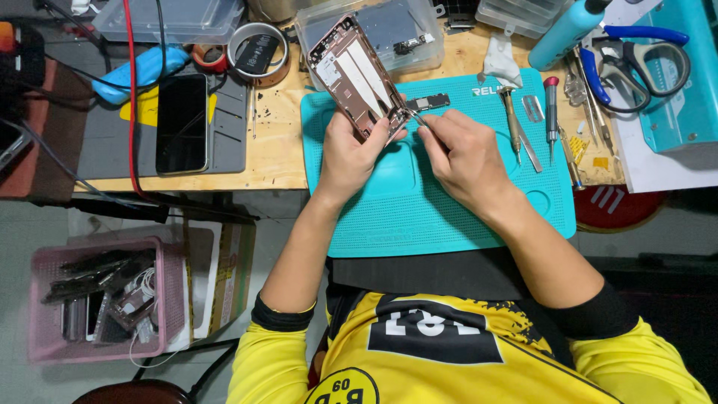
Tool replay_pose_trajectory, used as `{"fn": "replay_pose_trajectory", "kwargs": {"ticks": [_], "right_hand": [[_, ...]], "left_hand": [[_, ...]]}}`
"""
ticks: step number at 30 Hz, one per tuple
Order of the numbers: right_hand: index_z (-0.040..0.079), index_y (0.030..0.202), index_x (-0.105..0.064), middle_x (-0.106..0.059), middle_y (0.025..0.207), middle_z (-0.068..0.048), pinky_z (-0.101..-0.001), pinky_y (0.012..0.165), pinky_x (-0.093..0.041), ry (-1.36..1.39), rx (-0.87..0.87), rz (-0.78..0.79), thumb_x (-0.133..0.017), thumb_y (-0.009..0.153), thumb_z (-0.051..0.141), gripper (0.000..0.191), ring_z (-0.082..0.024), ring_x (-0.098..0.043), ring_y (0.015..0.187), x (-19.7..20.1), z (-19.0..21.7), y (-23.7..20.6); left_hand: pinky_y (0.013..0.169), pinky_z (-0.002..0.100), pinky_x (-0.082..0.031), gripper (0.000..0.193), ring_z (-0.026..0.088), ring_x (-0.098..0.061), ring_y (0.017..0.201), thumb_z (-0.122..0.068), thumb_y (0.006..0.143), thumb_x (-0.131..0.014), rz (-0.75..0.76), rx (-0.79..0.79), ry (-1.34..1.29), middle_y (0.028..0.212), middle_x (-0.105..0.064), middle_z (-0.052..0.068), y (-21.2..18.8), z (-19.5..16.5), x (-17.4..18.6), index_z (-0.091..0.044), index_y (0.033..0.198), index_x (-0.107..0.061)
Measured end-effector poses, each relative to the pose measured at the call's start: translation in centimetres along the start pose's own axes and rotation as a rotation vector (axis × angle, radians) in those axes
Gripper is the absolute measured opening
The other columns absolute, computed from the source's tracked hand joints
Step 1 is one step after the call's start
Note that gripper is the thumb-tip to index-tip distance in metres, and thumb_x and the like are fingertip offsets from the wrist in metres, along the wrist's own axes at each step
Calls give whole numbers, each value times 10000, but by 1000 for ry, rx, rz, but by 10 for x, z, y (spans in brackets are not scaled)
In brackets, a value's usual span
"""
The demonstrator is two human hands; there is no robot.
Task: The person disassembles a smartphone at a repair workbench. They use a screwdriver to remove screws from the phone frame, pry and lift internal components with a tool, and use tweezers to handle small parts, working on the phone body over a teal mat.
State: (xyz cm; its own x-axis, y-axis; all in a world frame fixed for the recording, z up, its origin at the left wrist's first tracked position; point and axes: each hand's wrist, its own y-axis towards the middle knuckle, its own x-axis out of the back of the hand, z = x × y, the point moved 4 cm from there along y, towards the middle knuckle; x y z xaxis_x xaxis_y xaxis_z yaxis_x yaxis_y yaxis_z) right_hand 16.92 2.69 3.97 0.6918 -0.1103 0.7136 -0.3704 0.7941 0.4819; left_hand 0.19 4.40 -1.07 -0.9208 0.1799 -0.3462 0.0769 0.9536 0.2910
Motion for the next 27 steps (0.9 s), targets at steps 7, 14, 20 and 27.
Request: {"fn": "replay_pose_trajectory", "kwargs": {"ticks": [7,14,20,27], "right_hand": [[-22,1076,-708,-595,804,-161,-424,643,-483,17,0,5,-705,981,18,104,-327,-615,722,1,1,2],[-21,1069,-710,-593,795,-161,-425,645,-481,47,-10,3,-693,987,19,93,-328,-612,712,1,2,4],[-27,1060,-731,-627,763,-152,-391,603,-462,160,-97,33,-691,994,54,112,-273,-611,655,0,-4,7],[-30,1018,-738,-652,771,-158,-380,614,-473,175,-99,43,-698,981,63,108,-274,-634,667,0,-6,6]], "left_hand": [[884,334,-661,242,207,-755,1003,28,1043,-561,-16,20,46,1212,-716,152,-1,0,0,101,1274,-563],[854,321,-657,219,207,-771,976,29,1036,-576,-25,25,114,1156,-737,163,-2,-1,1,104,1241,-584],[870,318,-657,216,192,-759,988,19,1039,-570,-17,3,54,1151,-726,135,-1,-1,0,86,1245,-564],[906,349,-664,231,198,-732,1032,31,1059,-552,-18,8,-14,1178,-706,147,0,-1,-1,86,1284,-545]]}}
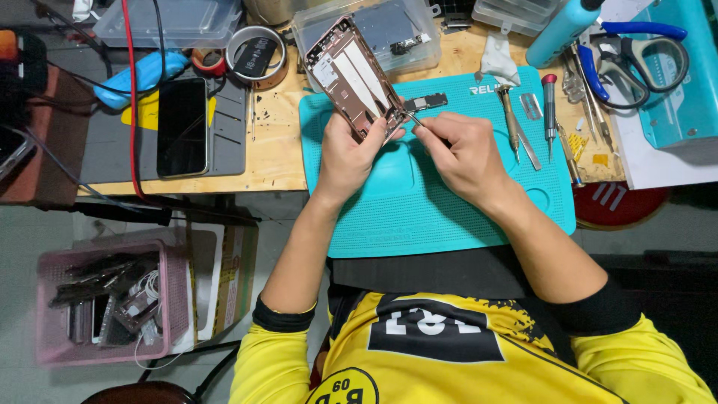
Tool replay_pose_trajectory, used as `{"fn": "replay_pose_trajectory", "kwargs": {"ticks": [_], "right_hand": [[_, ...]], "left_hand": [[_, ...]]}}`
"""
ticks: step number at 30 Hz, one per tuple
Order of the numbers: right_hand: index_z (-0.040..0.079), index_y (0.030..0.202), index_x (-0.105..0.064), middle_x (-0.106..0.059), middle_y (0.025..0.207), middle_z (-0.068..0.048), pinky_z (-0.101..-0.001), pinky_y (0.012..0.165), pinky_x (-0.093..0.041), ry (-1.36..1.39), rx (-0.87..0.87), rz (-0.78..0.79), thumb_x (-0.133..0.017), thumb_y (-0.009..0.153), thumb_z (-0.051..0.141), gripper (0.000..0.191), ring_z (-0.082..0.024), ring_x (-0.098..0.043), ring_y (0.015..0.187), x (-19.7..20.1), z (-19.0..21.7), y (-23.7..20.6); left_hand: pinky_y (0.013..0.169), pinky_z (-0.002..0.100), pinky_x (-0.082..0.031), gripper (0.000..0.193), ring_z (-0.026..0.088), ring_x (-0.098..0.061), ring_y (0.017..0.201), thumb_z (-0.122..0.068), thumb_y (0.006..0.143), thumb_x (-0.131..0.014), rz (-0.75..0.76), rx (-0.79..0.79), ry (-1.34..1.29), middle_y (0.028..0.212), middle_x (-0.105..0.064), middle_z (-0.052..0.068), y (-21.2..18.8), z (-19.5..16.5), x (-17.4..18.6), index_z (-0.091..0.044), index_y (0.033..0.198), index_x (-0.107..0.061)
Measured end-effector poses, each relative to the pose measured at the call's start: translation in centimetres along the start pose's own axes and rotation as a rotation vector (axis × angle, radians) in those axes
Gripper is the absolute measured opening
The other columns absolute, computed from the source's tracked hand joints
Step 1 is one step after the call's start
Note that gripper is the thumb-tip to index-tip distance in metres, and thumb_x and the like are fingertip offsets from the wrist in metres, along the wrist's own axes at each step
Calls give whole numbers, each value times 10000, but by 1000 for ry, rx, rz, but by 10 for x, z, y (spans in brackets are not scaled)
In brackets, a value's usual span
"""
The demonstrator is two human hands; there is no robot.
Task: The person disassembles a smartphone at a repair workbench. They use a screwdriver to remove screws from the phone frame, pry and lift internal components with a tool, and use tweezers to handle small parts, working on the phone body over a teal mat.
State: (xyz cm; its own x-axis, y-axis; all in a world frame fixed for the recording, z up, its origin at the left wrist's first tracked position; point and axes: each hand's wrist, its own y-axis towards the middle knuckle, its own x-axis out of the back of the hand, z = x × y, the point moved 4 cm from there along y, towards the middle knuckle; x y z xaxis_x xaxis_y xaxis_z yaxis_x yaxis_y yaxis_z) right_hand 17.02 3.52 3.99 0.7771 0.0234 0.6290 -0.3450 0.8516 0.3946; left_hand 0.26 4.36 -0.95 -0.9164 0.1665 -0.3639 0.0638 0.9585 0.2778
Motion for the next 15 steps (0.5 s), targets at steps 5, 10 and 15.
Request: {"fn": "replay_pose_trajectory", "kwargs": {"ticks": [5,10,15], "right_hand": [[-35,1036,-723,-669,835,-172,-395,647,-500,-82,68,-40,-706,987,49,99,-305,-656,726,2,1,-4],[-31,1076,-717,-642,826,-173,-412,652,-494,-132,81,-40,-703,985,31,111,-321,-640,725,3,0,-6],[-25,1094,-710,-637,845,-170,-422,666,-495,-135,120,-45,-693,990,18,114,-332,-636,755,1,3,-3]], "left_hand": [[902,358,-670,241,208,-733,1042,31,1050,-548,-5,20,-18,1183,-701,147,0,0,0,87,1284,-538],[906,366,-674,230,210,-728,1056,32,1054,-548,3,11,-32,1191,-692,149,0,2,1,92,1276,-540],[871,349,-671,223,206,-744,989,23,1047,-560,5,23,29,1146,-710,149,0,4,2,96,1257,-559]]}}
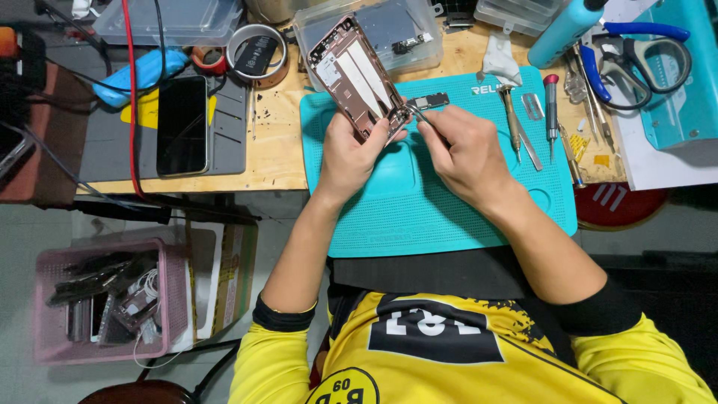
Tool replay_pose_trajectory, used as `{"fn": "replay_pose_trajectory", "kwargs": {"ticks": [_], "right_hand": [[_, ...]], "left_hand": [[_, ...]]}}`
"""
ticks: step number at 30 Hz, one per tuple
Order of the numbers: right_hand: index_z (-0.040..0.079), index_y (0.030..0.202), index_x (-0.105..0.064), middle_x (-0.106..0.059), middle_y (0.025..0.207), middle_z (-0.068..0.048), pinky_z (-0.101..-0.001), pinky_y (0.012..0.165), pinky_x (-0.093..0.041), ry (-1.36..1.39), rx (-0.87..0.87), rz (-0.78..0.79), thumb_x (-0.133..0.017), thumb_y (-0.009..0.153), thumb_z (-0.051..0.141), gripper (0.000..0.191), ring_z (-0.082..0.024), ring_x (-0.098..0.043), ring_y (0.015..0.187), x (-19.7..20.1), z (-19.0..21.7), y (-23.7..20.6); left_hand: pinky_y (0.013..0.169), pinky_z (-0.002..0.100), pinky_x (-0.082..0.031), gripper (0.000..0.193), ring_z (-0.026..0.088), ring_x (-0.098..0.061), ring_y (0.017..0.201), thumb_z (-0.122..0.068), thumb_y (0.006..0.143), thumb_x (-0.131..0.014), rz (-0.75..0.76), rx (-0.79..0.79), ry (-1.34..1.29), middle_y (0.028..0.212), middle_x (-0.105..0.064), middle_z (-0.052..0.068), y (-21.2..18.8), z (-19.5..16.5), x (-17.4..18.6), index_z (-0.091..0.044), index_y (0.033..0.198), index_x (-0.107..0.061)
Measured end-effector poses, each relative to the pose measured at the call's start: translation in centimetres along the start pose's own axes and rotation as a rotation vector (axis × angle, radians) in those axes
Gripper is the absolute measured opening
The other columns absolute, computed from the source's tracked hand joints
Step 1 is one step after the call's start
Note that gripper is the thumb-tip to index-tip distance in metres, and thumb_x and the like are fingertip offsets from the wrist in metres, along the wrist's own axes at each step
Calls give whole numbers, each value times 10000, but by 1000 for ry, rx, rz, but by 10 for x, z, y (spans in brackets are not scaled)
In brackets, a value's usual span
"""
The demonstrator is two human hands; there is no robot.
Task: The person disassembles a smartphone at a repair workbench. They use a screwdriver to remove screws from the phone frame, pry and lift internal components with a tool, and use tweezers to handle small parts, working on the phone body over a teal mat.
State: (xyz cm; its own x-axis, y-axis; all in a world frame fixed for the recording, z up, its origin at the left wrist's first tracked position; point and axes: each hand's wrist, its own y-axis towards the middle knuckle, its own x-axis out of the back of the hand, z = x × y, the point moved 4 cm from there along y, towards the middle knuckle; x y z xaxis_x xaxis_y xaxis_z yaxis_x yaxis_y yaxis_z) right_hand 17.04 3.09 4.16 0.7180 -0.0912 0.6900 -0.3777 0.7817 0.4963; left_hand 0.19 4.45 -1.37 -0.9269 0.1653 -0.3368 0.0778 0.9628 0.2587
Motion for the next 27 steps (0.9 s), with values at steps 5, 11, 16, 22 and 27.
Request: {"fn": "replay_pose_trajectory", "kwargs": {"ticks": [5,11,16,22,27], "right_hand": [[-28,1096,-709,-636,842,-173,-433,671,-496,-15,-5,-2,-700,984,20,122,-342,-635,762,-2,1,3],[-25,1105,-713,-643,850,-173,-424,668,-499,16,-32,1,-694,994,17,120,-334,-642,757,-3,0,3],[-16,1076,-713,-641,845,-164,-416,663,-498,14,3,5,-694,995,18,90,-326,-643,754,-2,2,2],[-16,1052,-710,-601,798,-158,-421,633,-481,-22,0,11,-696,990,14,70,-325,-618,713,-2,4,0],[-17,1050,-705,-598,798,-158,-423,623,-476,-40,-4,7,-700,988,13,69,-326,-610,702,-1,4,-1]], "left_hand": [[845,340,-668,202,210,-763,963,20,1034,-578,1,1,64,1112,-732,153,-1,1,0,100,1219,-581],[857,339,-674,196,203,-760,973,26,1033,-579,11,-15,35,1118,-726,146,-1,2,0,93,1217,-574],[867,345,-678,194,196,-751,986,26,1034,-582,2,-39,57,1118,-721,143,0,1,-1,95,1216,-577],[856,346,-679,188,196,-752,971,20,1031,-586,-13,-16,66,1108,-726,145,-1,0,0,100,1201,-578],[861,347,-680,199,194,-751,975,22,1027,-578,-11,-6,33,1108,-721,144,0,0,-1,106,1207,-570]]}}
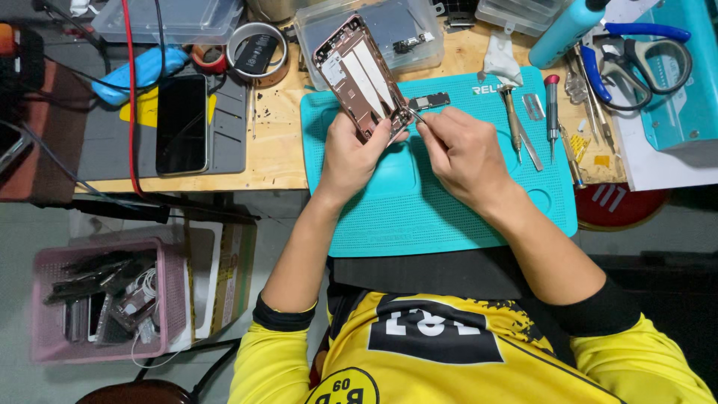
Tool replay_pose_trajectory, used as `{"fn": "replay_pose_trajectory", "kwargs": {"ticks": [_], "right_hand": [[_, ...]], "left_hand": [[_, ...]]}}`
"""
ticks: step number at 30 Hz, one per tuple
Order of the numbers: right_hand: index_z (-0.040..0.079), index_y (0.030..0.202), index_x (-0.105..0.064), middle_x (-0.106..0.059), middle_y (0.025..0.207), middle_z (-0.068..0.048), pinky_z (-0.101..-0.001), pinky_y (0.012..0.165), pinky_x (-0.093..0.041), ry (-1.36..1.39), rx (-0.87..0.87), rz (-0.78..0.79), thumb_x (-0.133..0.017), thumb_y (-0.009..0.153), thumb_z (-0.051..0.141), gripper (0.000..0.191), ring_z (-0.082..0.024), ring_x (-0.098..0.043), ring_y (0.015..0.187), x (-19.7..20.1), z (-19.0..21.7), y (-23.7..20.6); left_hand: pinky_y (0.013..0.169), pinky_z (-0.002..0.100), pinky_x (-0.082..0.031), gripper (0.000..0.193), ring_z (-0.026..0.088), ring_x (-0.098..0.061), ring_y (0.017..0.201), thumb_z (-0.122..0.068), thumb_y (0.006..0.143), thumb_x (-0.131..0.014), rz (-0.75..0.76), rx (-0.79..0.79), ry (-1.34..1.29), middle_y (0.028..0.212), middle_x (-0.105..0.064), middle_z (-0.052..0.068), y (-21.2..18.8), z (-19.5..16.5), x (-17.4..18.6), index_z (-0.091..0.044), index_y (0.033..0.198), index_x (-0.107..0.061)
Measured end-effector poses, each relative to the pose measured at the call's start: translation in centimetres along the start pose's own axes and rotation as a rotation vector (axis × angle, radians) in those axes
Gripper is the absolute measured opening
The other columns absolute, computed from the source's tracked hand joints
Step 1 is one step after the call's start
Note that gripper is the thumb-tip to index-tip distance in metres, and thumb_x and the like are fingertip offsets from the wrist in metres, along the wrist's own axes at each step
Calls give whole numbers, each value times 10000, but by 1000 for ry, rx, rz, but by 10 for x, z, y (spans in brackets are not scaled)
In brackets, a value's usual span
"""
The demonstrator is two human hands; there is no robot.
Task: The person disassembles a smartphone at a repair workbench. They use a screwdriver to remove screws from the phone frame, pry and lift internal components with a tool, and use tweezers to handle small parts, working on the phone body over a teal mat.
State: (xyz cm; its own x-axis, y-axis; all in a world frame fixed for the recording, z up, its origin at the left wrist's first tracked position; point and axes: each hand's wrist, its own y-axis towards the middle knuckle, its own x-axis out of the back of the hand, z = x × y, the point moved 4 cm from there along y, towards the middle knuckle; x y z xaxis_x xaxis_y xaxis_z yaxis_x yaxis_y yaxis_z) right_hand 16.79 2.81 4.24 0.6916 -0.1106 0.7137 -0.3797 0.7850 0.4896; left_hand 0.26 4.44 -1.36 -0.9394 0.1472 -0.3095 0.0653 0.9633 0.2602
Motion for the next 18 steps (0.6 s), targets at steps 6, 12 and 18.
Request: {"fn": "replay_pose_trajectory", "kwargs": {"ticks": [6,12,18], "right_hand": [[-18,1076,-703,-619,829,-162,-423,650,-487,28,1,0,-698,991,16,92,-331,-628,738,0,-2,2],[-21,1112,-713,-641,836,-164,-413,653,-488,57,-29,14,-694,999,32,127,-317,-636,737,0,-3,5],[-28,1106,-725,-657,836,-168,-397,642,-485,89,-60,20,-692,1000,40,131,-301,-636,720,1,-4,6]], "left_hand": [[850,341,-675,201,195,-751,961,18,1029,-578,20,28,-37,1105,-724,144,0,0,-1,109,1208,-577],[835,334,-672,205,192,-758,929,14,1019,-577,49,42,16,1089,-739,145,0,0,-1,110,1199,-599],[837,340,-684,215,183,-750,943,18,1016,-577,59,33,17,1091,-733,139,0,0,-1,104,1213,-589]]}}
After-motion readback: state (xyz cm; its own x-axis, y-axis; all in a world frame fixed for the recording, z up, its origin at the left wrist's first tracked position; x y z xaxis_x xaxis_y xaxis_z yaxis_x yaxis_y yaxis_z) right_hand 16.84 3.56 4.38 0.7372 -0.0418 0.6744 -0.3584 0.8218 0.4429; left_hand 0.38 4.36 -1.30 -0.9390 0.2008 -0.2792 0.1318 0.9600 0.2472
